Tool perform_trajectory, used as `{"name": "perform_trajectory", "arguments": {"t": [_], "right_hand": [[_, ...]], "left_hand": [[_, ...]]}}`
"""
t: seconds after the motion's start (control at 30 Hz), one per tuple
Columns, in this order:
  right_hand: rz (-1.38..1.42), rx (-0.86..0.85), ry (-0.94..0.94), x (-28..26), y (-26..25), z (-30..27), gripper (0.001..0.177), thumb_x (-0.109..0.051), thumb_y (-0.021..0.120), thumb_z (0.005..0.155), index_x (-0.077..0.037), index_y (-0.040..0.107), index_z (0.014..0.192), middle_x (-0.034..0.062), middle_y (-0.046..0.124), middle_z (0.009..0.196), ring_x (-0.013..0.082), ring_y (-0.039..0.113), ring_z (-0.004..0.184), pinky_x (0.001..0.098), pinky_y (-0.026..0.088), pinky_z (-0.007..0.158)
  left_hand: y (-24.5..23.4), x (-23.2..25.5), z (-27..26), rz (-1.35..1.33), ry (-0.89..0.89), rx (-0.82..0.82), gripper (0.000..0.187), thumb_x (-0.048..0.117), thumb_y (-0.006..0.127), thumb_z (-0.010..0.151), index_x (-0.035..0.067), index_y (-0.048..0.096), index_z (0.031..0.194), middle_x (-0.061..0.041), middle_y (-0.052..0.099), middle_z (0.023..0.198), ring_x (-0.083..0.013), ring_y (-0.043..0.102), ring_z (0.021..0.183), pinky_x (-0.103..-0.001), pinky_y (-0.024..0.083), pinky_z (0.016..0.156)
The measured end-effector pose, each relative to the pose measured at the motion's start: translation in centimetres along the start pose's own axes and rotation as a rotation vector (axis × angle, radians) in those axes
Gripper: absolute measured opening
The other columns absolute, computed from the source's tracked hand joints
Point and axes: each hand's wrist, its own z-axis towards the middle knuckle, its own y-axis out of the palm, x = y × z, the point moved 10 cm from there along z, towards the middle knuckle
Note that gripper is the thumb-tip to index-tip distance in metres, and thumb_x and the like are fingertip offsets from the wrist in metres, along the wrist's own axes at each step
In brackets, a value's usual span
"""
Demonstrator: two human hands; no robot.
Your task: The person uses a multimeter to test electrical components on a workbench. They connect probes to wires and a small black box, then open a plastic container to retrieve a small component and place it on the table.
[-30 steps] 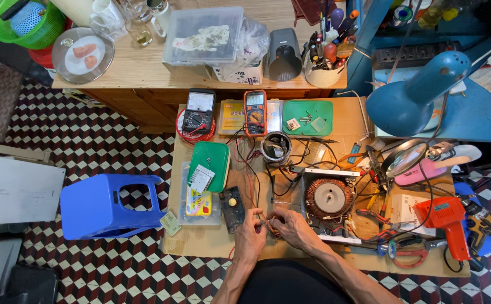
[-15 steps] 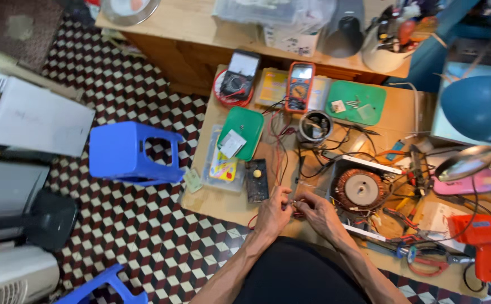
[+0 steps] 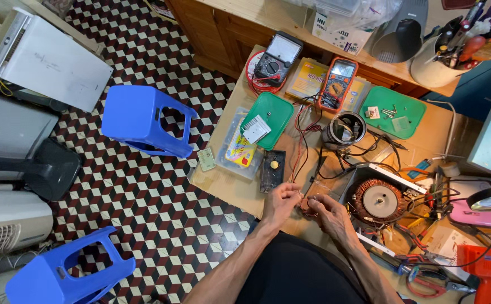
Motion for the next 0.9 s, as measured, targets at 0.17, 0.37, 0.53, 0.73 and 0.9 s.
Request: {"name": "perform_trajectory", "arguments": {"t": [0.17,0.37,0.53,0.73,0.9], "right_hand": [[0.036,-0.122,0.045,-1.2,2.0,-1.0,0.038,-0.030,0.066,0.091,-0.004,0.072,0.118,0.0022,0.072,0.079,0.0076,0.040,0.048,0.0252,0.029,0.043],[0.189,-0.280,0.030,0.4,4.9,-0.5,0.032,-0.030,0.065,0.097,0.002,0.062,0.103,0.0041,0.067,0.066,0.0088,0.038,0.042,0.0259,0.025,0.038],[0.149,-0.283,-0.110,0.9,5.5,0.4,0.026,-0.028,0.064,0.097,-0.003,0.068,0.100,0.0032,0.070,0.068,0.0076,0.054,0.051,0.0249,0.041,0.046],[0.046,-0.283,-0.040,2.9,5.2,0.7,0.027,-0.030,0.061,0.098,-0.004,0.068,0.098,0.0025,0.066,0.064,0.0074,0.049,0.048,0.0236,0.035,0.044],[0.112,-0.201,0.098,2.4,3.8,0.2,0.018,-0.026,0.062,0.093,-0.010,0.070,0.096,0.0033,0.065,0.060,0.0085,0.042,0.041,0.0247,0.028,0.039]], "left_hand": [[0.7,0.0,1.0,-0.493,-0.219,0.080,0.026,0.006,0.070,0.086,0.004,0.062,0.111,-0.006,0.068,0.083,-0.0117,0.061,0.068,-0.026,0.049,0.058],[2.0,1.1,1.3,-0.577,-0.172,0.069,0.028,0.003,0.072,0.087,-0.001,0.062,0.113,-0.009,0.071,0.093,-0.0129,0.064,0.077,-0.025,0.053,0.069],[1.4,0.1,0.8,-0.610,-0.210,0.088,0.029,0.007,0.073,0.087,0.001,0.061,0.113,-0.009,0.071,0.096,-0.0141,0.068,0.082,-0.027,0.059,0.076],[-0.9,-2.0,1.3,-0.536,-0.160,0.117,0.031,0.017,0.074,0.090,-0.002,0.064,0.112,-0.009,0.068,0.087,-0.0173,0.066,0.073,-0.029,0.056,0.066],[-4.4,-2.5,2.1,-0.463,-0.170,0.263,0.029,0.018,0.076,0.089,-0.001,0.070,0.110,-0.009,0.075,0.093,-0.0125,0.066,0.077,-0.027,0.054,0.069]]}}
